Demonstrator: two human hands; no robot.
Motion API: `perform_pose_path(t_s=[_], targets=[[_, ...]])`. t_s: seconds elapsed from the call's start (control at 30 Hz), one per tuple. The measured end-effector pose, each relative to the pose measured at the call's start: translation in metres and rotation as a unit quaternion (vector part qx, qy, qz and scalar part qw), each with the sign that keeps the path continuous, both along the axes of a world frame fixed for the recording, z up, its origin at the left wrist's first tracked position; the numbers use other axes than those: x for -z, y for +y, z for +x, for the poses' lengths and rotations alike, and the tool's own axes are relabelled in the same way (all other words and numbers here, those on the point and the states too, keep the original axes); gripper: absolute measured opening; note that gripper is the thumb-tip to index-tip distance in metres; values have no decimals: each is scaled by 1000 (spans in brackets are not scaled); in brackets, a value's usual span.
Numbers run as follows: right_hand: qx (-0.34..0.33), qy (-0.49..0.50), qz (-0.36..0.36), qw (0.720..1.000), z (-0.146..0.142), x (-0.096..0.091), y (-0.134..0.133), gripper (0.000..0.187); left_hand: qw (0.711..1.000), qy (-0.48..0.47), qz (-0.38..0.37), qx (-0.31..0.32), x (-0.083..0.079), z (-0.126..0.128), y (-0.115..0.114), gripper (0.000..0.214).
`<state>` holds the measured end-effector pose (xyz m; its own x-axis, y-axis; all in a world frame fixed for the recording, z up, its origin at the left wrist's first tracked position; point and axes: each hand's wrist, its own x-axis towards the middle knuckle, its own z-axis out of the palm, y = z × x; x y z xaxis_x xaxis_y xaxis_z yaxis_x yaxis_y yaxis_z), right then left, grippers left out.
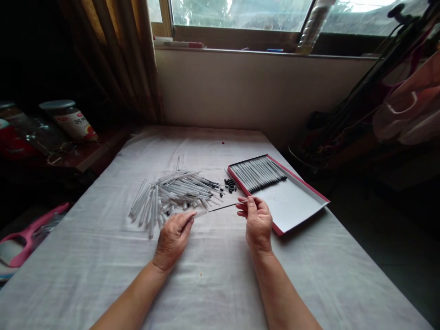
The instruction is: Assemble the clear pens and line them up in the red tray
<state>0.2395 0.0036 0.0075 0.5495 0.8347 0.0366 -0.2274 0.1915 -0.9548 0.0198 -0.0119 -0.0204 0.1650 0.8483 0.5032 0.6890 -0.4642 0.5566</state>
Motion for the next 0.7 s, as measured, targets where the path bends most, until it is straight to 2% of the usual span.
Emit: perform_pose_path(t_s=[0.17, 0.37, 0.53, 0.7], targets=[[-10, -12, -13, 1000, -3, 0, -3, 32, 1000, 4, -10, 7, -1, 0, -3, 25], [34, 6, -13, 999, 2, -4, -3, 31, 1000, 1, -21, 1, -2, 0, -4, 25], [-15, -9, -20, 1000, -4, -2, -4, 31, 1000, 12, -20, 7, -4, 1, -5, 25], [-8, -39, -28, 999, -2, 2, -2, 28, 998, 52, -21, 12, -9, 1, -10, 29]])
